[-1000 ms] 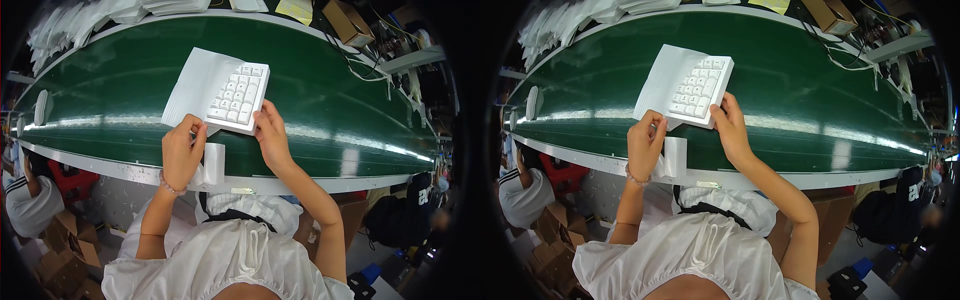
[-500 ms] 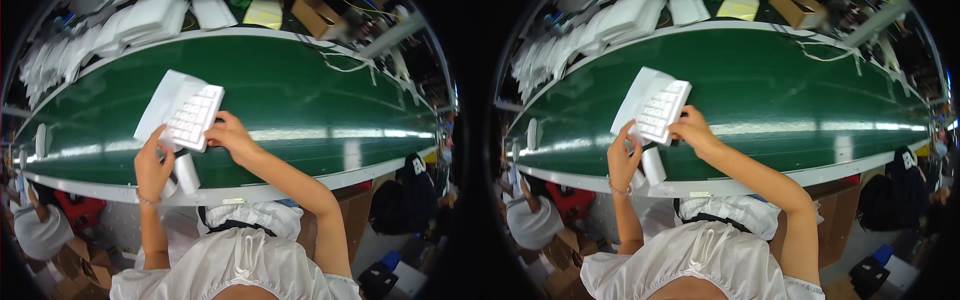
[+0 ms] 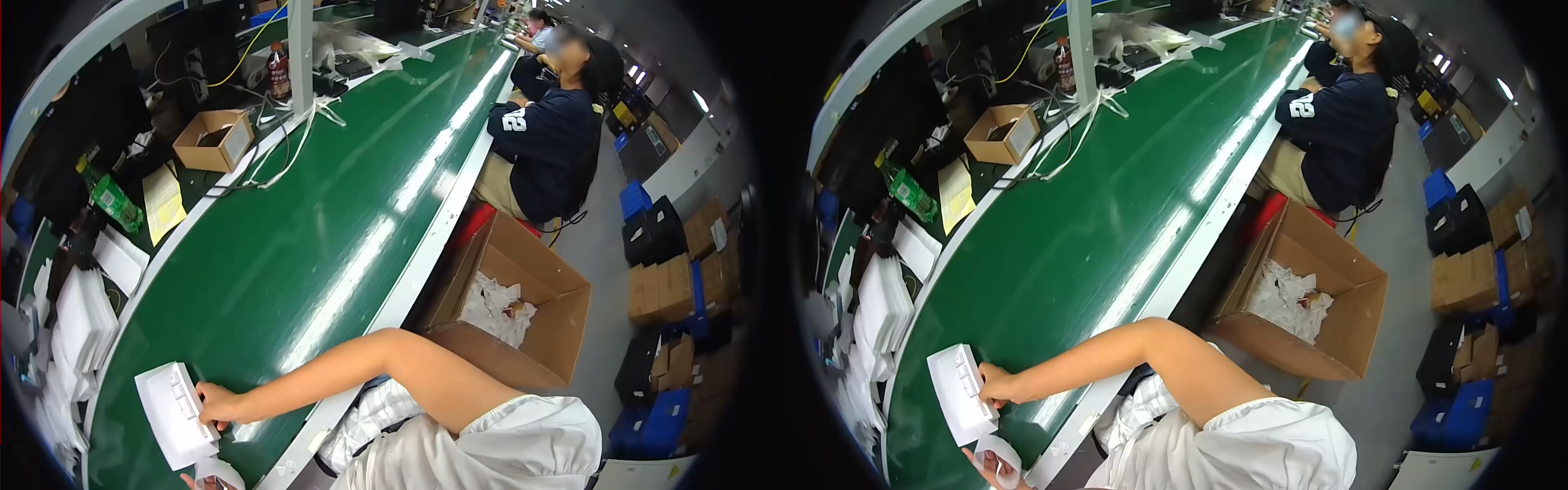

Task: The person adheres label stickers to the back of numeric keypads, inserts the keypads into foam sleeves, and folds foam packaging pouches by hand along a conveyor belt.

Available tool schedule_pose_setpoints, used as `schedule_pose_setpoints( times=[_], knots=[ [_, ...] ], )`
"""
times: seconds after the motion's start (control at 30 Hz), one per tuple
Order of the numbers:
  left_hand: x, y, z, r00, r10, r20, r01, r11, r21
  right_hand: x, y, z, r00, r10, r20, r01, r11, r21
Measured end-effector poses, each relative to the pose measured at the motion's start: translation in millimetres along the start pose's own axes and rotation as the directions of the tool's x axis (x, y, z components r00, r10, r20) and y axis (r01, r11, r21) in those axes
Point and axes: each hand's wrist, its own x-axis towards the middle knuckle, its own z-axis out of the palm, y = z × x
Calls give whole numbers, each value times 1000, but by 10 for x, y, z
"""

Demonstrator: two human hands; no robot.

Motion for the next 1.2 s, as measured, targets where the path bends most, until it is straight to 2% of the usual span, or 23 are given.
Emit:
schedule_pose_setpoints(
  times=[0.1, 0.2, 0.3, 0.33, 0.4, 0.47, 0.5, 0.57, 0.63, 0.67, 0.7, 0.73, 0.77, 0.8, 0.83, 0.87, 0.9, 0.97, 1.03, 1.07, 1.1, 1.13, 1.2],
  knots=[
    [-371, 410, 464, 999, -12, -32, 10, 998, -56, -71, -18, 40, 998, 9, 68, -12, 999, 45],
    [-343, 465, 367, 998, -24, -64, 17, 995, -103, -63, -23, 58, 994, -43, 103, 35, 996, 81],
    [540, -270, -922, 994, -52, -97, 37, 989, -145, -43, 19, 26, 978, -168, 120, 151, 979, 138],
    [598, -382, -1010, 993, -51, -103, 36, 989, -143, -54, 20, 22, 978, -165, 126, 148, 979, 139],
    [933, -961, -1442, 990, 51, 132, -38, 994, -98, -81, -12, 3, 972, -202, 119, 185, 973, 138],
    [1169, -1316, -1761, 920, 139, 366, -122, 990, -70, -78, -29, 8, 963, -244, 112, 228, 964, 138],
    [1184, -1287, -1766, 922, 141, 360, -126, 990, -67, -60, -17, 22, 962, -244, 120, 227, 964, 140],
    [1208, -1206, -1688, 933, -213, 290, 282, 934, -220, -32, 29, 38, 971, -223, 82, 224, 975, -10],
    [1243, -1060, -1566, 793, -543, 276, 608, 696, -382, 17, 84, 69, 977, -209, 42, 213, 965, -154],
    [1018, -925, -1417, 924, -345, 161, 380, 871, -310, 61, 126, 72, 977, -209, 47, 214, 965, -151],
    [782, -801, -1279, 992, -109, 71, 121, 972, -204, 130, 172, 89, 979, -201, 46, 206, 944, -257],
    [770, -761, -1231, 992, -106, 68, 118, 973, -200, 200, 215, 105, 980, -194, 43, 196, 912, -360],
    [774, -726, -1207, 838, -293, 461, 444, 856, -264, 270, 255, 128, 981, -188, 38, 185, 870, -458],
    [767, -689, -1183, 514, -354, 781, 728, 662, -179, 266, 239, 152, 983, -182, 34, 171, 818, -549],
    [752, -642, -1155, 519, -358, 776, 725, 665, -179, 254, 233, 152, 983, -181, 42, 174, 821, -544],
    [731, -584, -1134, 561, -332, 758, 665, 727, -173, 238, 233, 120, 936, -348, 53, 302, 716, -630],
    [705, -512, -1112, 600, -303, 740, 599, 784, -164, 145, 148, 68, 860, -503, 82, 407, 583, -703],
    [619, -380, -1037, 666, -239, 706, 465, 874, -143, -42, -19, -107, 642, -744, 184, 528, 254, -810],
    [550, -249, -904, 718, -164, 676, 321, 941, -112, -219, -366, -394, 685, -651, 326, 621, 289, -728],
    [536, -158, -781, 724, -163, 670, 319, 941, -116, -308, -524, -515, 685, -648, 334, 626, 288, -725],
    [529, -51, -629, 800, -108, 591, 232, 963, -138, -394, -664, -620, 831, -443, 337, 556, 624, -549],
    [543, 45, -487, 864, -43, 501, 137, 979, -151, -459, -748, -691, 892, -204, 402, 353, 872, -340],
    [631, 109, -184, 902, 74, 426, 5, 984, -180, -520, -808, -843, 901, -160, 402, 289, 915, -282]
  ],
)
